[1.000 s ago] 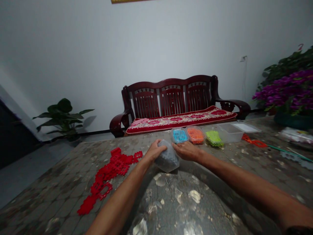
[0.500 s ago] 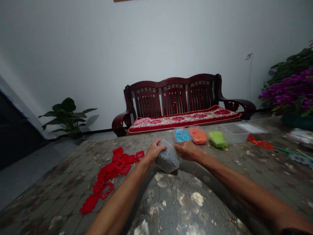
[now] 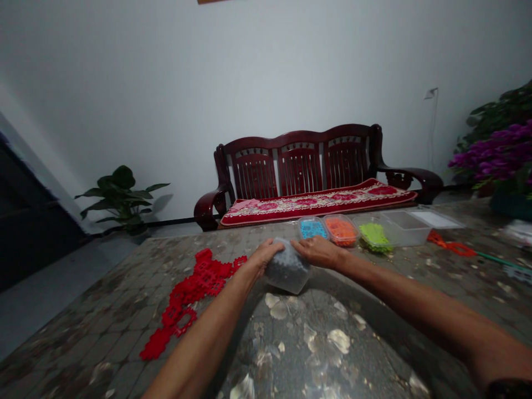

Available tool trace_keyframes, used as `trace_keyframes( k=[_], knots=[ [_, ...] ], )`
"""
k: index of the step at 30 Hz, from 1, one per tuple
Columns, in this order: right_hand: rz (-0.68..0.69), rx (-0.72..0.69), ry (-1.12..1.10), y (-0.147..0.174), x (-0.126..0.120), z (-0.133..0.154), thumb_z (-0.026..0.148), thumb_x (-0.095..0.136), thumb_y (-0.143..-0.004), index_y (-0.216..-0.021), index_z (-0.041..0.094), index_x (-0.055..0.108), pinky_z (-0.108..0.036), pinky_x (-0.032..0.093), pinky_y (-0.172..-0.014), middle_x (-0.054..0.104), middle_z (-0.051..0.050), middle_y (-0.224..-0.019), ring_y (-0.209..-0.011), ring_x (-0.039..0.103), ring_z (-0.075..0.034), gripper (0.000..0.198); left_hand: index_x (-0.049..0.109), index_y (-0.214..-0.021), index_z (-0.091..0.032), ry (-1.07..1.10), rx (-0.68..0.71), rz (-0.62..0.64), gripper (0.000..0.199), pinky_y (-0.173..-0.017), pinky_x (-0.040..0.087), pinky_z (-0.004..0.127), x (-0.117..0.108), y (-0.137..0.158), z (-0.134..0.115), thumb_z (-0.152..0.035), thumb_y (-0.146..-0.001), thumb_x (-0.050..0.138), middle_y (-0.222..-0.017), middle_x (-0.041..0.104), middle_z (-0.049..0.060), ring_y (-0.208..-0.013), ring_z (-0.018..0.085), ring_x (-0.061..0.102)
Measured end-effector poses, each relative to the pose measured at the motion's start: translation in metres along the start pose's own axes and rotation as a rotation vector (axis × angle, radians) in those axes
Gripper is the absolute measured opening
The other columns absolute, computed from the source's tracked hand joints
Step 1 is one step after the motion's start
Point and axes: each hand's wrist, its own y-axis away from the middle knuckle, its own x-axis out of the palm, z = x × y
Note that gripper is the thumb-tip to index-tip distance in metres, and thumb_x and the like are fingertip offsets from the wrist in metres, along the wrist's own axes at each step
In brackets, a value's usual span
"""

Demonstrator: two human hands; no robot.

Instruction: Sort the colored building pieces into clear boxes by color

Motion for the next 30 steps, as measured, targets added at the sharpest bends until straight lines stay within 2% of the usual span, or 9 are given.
trace_keyframes(
  k=[4,10,13,16,20,25,28,30],
  knots=[
    [0.047,0.009,-0.028,-0.005,-0.006,0.001,0.009,0.042,-0.096,-0.119,0.009,0.059,-0.028,0.050,-0.068,0.075,-0.019,-0.097,-0.088,0.074,-0.026,0.029,0.067,-0.095,-0.015,0.071,-0.065,0.040,0.029,-0.049,0.044,0.021,0.001,-0.002,0.004,-0.030,-0.070,0.071,-0.060,0.064,-0.003,-0.051,0.013,0.059],
    [0.035,0.096,-0.103,-0.004,-0.011,0.005,0.015,0.050,-0.090,-0.108,0.011,0.068,-0.028,0.046,-0.068,0.076,-0.018,-0.097,-0.087,0.073,-0.026,0.026,0.068,-0.101,-0.016,0.108,-0.022,-0.021,0.034,-0.052,0.044,0.021,0.004,0.005,0.007,-0.024,-0.068,0.071,-0.066,0.065,-0.003,-0.055,0.013,0.060],
    [-0.011,0.152,-0.184,-0.002,-0.008,0.005,0.018,0.056,-0.085,-0.098,0.012,0.073,-0.027,0.044,-0.068,0.077,-0.017,-0.093,-0.084,0.072,-0.025,0.022,0.068,-0.104,-0.016,0.101,0.024,-0.072,0.039,-0.054,0.045,0.020,0.007,0.010,0.006,-0.018,-0.065,0.071,-0.074,0.067,-0.002,-0.061,0.013,0.061],
    [-0.105,0.277,-0.280,-0.001,-0.001,0.002,0.017,0.057,-0.082,-0.092,0.013,0.075,-0.028,0.044,-0.068,0.078,-0.016,-0.089,-0.082,0.072,-0.024,0.021,0.069,-0.102,-0.015,0.095,0.051,-0.086,0.038,-0.057,0.046,0.020,0.012,0.017,0.005,-0.014,-0.064,0.070,-0.077,0.069,0.000,-0.066,0.014,0.063],
    [-0.181,0.346,-0.352,0.000,0.010,-0.002,0.012,0.049,-0.085,-0.102,0.014,0.076,-0.028,0.049,-0.073,0.079,-0.013,-0.096,-0.086,0.073,-0.022,0.032,0.070,-0.102,-0.015,0.092,0.077,-0.076,0.037,-0.061,0.049,0.022,0.015,0.026,0.008,-0.014,-0.065,0.069,-0.086,0.072,0.002,-0.073,0.017,0.066],
    [-0.395,0.264,-0.719,0.011,0.023,0.004,0.018,0.049,-0.091,-0.116,0.020,0.073,-0.033,0.054,-0.088,0.077,-0.008,-0.112,-0.100,0.072,-0.021,0.035,0.068,-0.111,-0.017,0.074,0.135,-0.088,0.045,-0.070,0.052,0.025,0.008,0.029,0.010,-0.018,-0.066,0.070,-0.096,0.072,0.004,-0.084,0.020,0.067],
    [-0.437,0.209,-0.658,0.018,0.024,0.010,0.028,0.057,-0.092,-0.127,0.019,0.067,-0.037,0.053,-0.092,0.073,-0.012,-0.122,-0.109,0.069,-0.024,0.037,0.067,-0.111,-0.017,0.048,0.164,-0.093,0.045,-0.074,0.052,0.026,0.005,0.029,0.011,-0.020,-0.066,0.071,-0.097,0.071,0.004,-0.087,0.021,0.067],
    [-0.388,0.208,-0.512,0.019,0.021,0.014,0.027,0.056,-0.094,-0.129,0.018,0.064,-0.037,0.054,-0.090,0.072,-0.014,-0.121,-0.107,0.069,-0.026,0.037,0.066,-0.110,-0.017,0.021,0.175,-0.099,0.045,-0.077,0.052,0.026,0.004,0.028,0.011,-0.021,-0.066,0.072,-0.097,0.071,0.004,-0.089,0.021,0.067]
  ],
)
